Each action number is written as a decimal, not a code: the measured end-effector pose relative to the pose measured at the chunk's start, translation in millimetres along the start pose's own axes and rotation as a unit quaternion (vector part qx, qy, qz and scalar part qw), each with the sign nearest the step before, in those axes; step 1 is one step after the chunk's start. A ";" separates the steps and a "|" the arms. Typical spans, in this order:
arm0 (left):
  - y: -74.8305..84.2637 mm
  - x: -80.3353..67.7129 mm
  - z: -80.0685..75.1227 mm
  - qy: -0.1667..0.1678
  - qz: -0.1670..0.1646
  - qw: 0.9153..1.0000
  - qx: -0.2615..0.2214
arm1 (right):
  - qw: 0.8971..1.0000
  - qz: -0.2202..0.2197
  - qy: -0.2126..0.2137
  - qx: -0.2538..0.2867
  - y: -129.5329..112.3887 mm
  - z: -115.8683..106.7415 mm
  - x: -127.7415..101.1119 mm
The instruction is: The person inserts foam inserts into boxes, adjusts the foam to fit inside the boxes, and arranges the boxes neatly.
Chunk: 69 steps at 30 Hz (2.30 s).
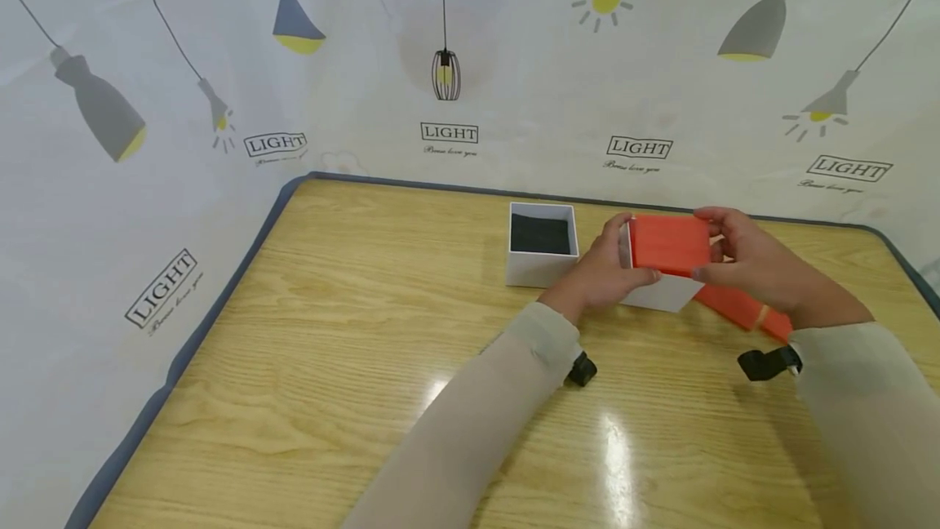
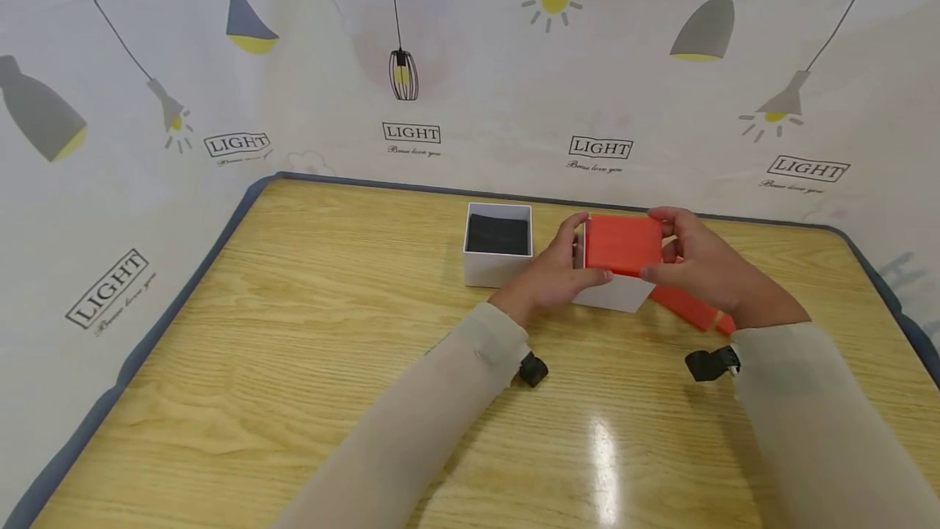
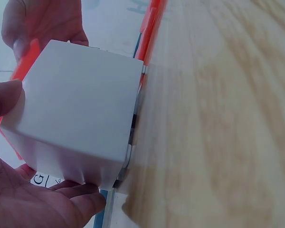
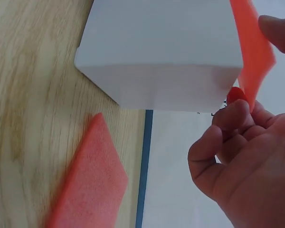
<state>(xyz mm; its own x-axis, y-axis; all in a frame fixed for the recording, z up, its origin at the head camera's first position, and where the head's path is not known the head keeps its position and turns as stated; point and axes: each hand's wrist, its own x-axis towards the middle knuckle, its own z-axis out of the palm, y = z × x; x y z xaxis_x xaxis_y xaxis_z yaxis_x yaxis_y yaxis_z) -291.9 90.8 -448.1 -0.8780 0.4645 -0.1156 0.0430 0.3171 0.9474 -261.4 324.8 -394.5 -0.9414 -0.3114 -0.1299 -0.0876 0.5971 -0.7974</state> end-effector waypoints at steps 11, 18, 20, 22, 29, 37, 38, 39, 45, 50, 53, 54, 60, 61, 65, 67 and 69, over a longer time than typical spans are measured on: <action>1.5 -2.4 0.0 0.005 -0.016 1.000 0.009 | 0.994 0.036 0.001 -0.107 -0.4 -2.8 9.7; 1.1 -3.0 -0.1 0.004 -0.018 1.000 0.008 | 0.986 0.015 0.009 -0.166 -4.4 -2.2 3.4; 1.2 -2.9 0.1 0.004 -0.017 1.000 0.008 | 0.980 -0.016 0.029 -0.194 -4.5 0.1 -0.8; 1.5 -2.9 0.3 0.006 -0.017 1.000 0.011 | 0.969 -0.062 0.053 -0.234 -2.9 3.2 -4.8; 3.4 -3.2 0.7 0.012 -0.021 1.000 0.019 | 0.914 -0.180 0.082 -0.353 -3.3 20.1 -16.5; 3.4 -2.3 1.0 0.012 -0.025 0.999 0.022 | 0.899 -0.201 0.060 -0.386 -7.1 26.8 -22.1; 3.2 -2.4 0.9 0.012 -0.025 0.999 0.023 | 0.897 -0.201 0.055 -0.390 -8.0 27.2 -21.7; 3.1 -2.4 0.9 0.012 -0.025 0.999 0.023 | 0.895 -0.202 0.049 -0.395 -9.1 27.6 -21.1; 2.7 -3.0 0.5 0.008 -0.022 0.999 0.022 | 0.885 -0.201 0.022 -0.419 -15.6 28.9 -15.6; 3.7 -3.8 -0.1 0.007 -0.021 0.999 0.023 | 0.882 -0.197 0.014 -0.428 -17.2 30.4 -12.1; 4.0 -4.4 -0.4 0.009 -0.020 1.000 0.022 | 0.881 -0.189 0.009 -0.433 -16.6 31.2 -9.9; 3.9 -4.4 -0.3 0.010 -0.020 1.000 0.022 | 0.882 -0.187 0.009 -0.433 -16.5 31.4 -9.2; 3.5 -4.4 -0.1 0.013 -0.021 0.999 0.021 | 0.880 -0.175 0.002 -0.441 -18.3 33.4 -6.4; 3.6 -4.5 -0.1 0.014 -0.022 0.999 0.021 | 0.880 -0.173 0.001 -0.443 -18.9 33.7 -6.1; 2.6 -3.9 -0.2 0.015 -0.020 0.999 0.022 | 0.880 -0.167 -0.003 -0.444 -20.5 34.5 -4.5; 2.6 -3.9 -0.2 0.016 -0.019 0.999 0.022 | 0.883 -0.166 -0.002 -0.439 -20.9 34.5 -4.2; 2.8 -3.8 0.0 0.015 -0.018 0.999 0.021 | 0.889 -0.163 0.004 -0.427 -20.6 34.0 -4.6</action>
<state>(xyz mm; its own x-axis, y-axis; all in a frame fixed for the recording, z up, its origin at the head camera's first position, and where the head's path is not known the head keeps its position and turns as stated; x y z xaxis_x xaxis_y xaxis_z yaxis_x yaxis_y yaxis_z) -288.4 89.9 -445.0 -0.8931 0.4272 -0.1407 0.0300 0.3687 0.9291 -244.2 288.7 -397.5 -0.8219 -0.5687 0.0328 -0.5696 0.8202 -0.0537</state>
